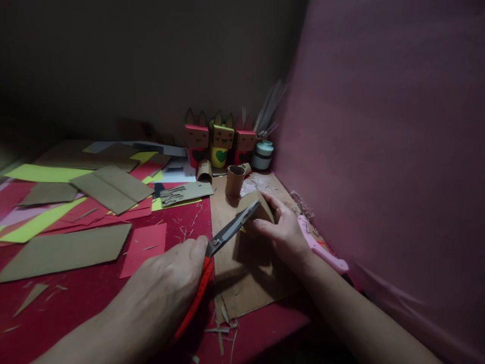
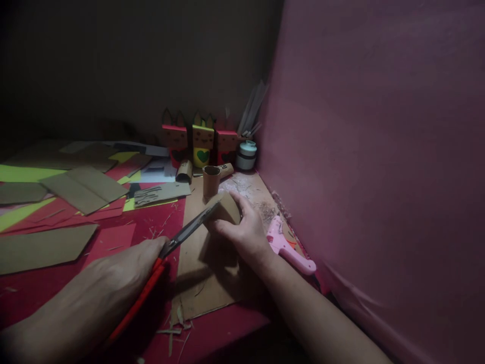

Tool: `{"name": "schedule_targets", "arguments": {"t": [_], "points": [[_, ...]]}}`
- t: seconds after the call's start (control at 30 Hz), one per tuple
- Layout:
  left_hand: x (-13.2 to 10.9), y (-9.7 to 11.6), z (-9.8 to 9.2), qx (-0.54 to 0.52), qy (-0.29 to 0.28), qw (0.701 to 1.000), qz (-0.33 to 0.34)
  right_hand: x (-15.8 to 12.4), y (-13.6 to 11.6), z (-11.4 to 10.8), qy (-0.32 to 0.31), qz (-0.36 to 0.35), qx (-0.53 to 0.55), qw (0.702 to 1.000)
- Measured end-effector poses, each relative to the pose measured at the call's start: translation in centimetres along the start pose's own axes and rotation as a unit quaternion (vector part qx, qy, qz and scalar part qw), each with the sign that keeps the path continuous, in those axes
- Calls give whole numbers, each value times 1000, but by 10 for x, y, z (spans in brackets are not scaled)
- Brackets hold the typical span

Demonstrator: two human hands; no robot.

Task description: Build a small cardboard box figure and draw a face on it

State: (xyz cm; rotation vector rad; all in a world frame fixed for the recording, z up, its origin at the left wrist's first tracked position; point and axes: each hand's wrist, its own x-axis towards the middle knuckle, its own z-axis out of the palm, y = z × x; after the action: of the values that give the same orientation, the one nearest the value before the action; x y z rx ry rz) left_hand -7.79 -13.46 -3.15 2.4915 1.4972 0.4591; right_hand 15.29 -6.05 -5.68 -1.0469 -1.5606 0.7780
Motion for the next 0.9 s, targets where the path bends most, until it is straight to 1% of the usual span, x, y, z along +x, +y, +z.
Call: {"name": "schedule_targets", "arguments": {"t": [0.07,0.13,0.2,0.27,0.37,0.47,0.7,0.8,0.9], "points": [[-1,1,1,9,-11,1000,2,2,1,-2,-6,9,4,1000],[-1,1,1,16,-10,1000,-7,3,-3,-2,-6,24,18,1000],[-2,1,2,28,1,999,-18,4,-9,-2,6,37,27,999],[-2,1,3,43,10,999,-22,3,-16,0,29,33,11,999],[-1,1,3,51,7,998,-28,1,-21,4,65,-6,-47,997],[1,2,3,45,4,999,-26,-1,-20,6,82,-40,-85,992],[2,3,2,37,4,999,-19,-4,-11,7,69,-91,-107,988],[1,3,2,36,-6,999,-27,-5,-8,8,62,-108,-125,984],[0,4,1,32,-21,999,-27,-7,-6,9,71,-140,-152,976]]}}
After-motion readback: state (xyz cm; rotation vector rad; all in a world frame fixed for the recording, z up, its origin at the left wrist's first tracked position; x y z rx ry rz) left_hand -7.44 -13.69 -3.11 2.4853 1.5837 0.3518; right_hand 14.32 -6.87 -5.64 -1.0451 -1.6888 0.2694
